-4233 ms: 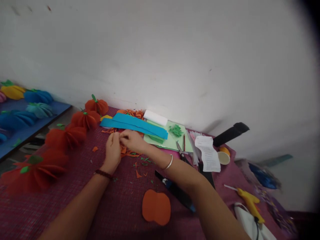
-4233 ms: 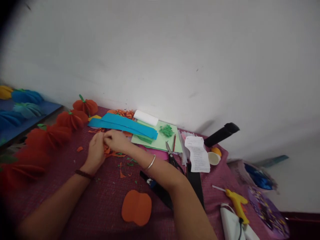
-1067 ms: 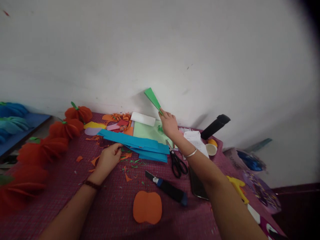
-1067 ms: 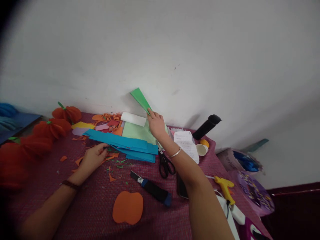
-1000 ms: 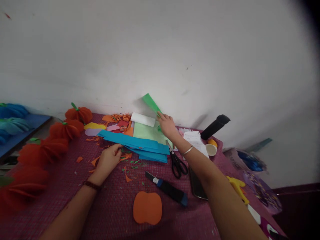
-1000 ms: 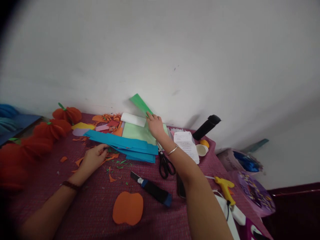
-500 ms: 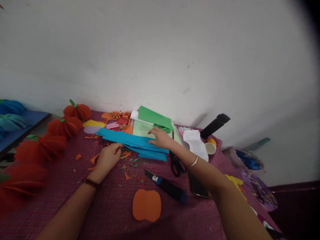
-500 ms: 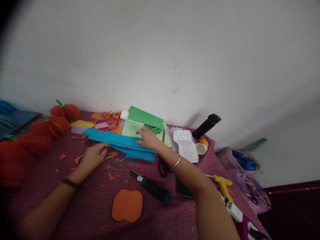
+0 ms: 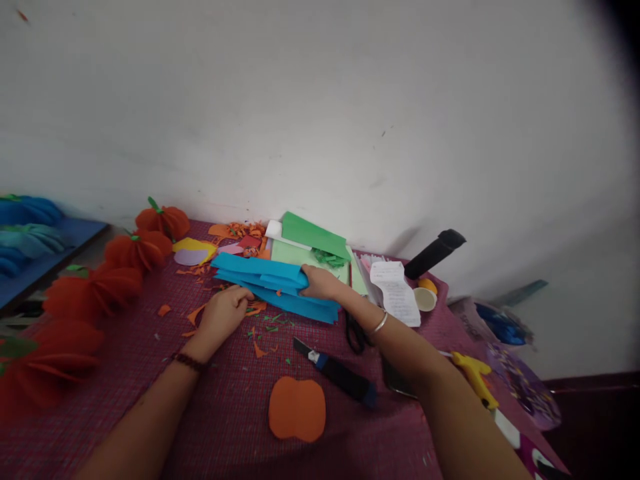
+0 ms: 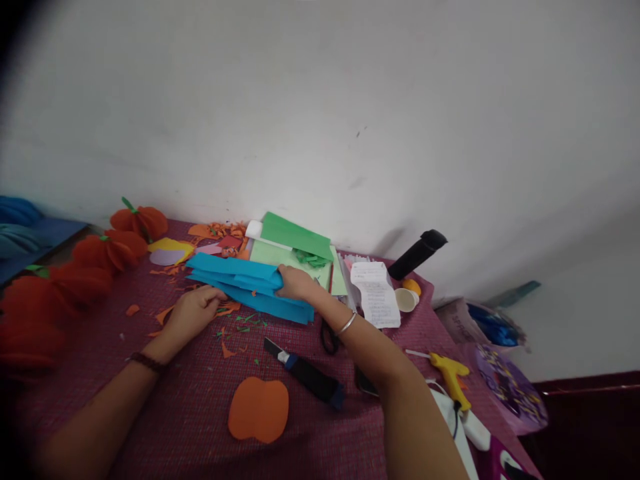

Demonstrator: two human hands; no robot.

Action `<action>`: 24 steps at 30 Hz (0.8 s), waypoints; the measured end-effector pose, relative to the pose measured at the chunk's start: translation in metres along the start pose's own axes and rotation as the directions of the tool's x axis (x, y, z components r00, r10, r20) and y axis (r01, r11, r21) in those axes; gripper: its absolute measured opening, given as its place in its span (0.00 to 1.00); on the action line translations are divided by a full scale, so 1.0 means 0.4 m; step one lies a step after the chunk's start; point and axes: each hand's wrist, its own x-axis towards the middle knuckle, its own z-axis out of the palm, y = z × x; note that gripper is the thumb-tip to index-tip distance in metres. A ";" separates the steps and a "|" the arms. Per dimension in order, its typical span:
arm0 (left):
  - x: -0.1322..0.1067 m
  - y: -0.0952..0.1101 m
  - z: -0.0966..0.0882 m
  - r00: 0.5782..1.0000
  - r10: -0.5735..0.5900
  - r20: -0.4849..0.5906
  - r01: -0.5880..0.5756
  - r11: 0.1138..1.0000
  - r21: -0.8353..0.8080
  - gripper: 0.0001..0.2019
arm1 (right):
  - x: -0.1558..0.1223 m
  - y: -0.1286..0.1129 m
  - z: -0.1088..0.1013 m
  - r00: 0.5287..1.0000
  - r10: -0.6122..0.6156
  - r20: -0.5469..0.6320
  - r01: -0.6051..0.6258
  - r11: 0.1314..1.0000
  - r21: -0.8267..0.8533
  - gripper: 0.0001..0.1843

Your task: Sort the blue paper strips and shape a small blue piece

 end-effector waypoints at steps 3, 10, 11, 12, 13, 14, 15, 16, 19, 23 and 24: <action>0.000 0.001 -0.001 1.000 0.014 -0.006 -0.014 1.000 -0.001 0.14 | -0.008 0.021 -0.009 0.999 -0.006 0.033 0.003 0.995 0.096 0.36; 0.001 0.006 -0.005 0.999 0.033 -0.006 -0.033 0.999 0.010 0.14 | 0.009 0.070 -0.023 0.979 -0.133 0.153 0.028 0.836 0.548 0.34; 0.001 0.006 -0.005 0.999 0.035 -0.008 -0.035 0.999 0.011 0.14 | 0.015 0.068 -0.020 0.986 -0.110 0.127 0.022 0.832 0.554 0.30; 0.001 0.006 -0.004 0.999 0.034 -0.009 -0.034 0.999 0.012 0.14 | 0.021 0.064 -0.017 0.992 -0.072 0.100 0.005 0.834 0.551 0.26; 0.001 0.006 -0.004 0.999 0.032 -0.008 -0.032 0.999 0.013 0.14 | 0.029 0.057 -0.013 0.997 -0.025 0.076 -0.020 0.837 0.547 0.24; 0.001 0.006 -0.003 1.000 0.031 -0.008 -0.031 0.999 0.014 0.14 | 0.036 0.049 -0.007 0.998 0.018 0.063 -0.049 0.838 0.544 0.22; 0.001 0.006 -0.002 1.000 0.030 -0.007 -0.030 0.999 0.015 0.14 | 0.045 0.039 -0.002 0.997 0.050 0.059 -0.074 0.836 0.544 0.21; 0.001 0.005 -0.002 1.000 0.029 -0.007 -0.029 0.999 0.017 0.14 | 0.054 0.030 0.004 0.996 0.069 0.060 -0.091 0.832 0.547 0.20; 0.000 0.005 -0.001 1.000 0.029 -0.010 -0.029 0.999 0.018 0.13 | 0.081 0.007 0.017 0.994 0.099 0.040 -0.104 0.816 0.569 0.18; -0.001 0.004 -0.001 0.999 0.034 0.001 -0.034 0.999 0.019 0.13 | 0.100 -0.008 0.023 0.997 0.048 0.055 -0.071 0.780 0.622 0.12; -0.001 0.005 -0.001 0.999 0.035 0.004 -0.035 0.999 0.018 0.13 | 0.099 -0.010 0.024 0.997 0.027 0.068 -0.064 0.771 0.634 0.11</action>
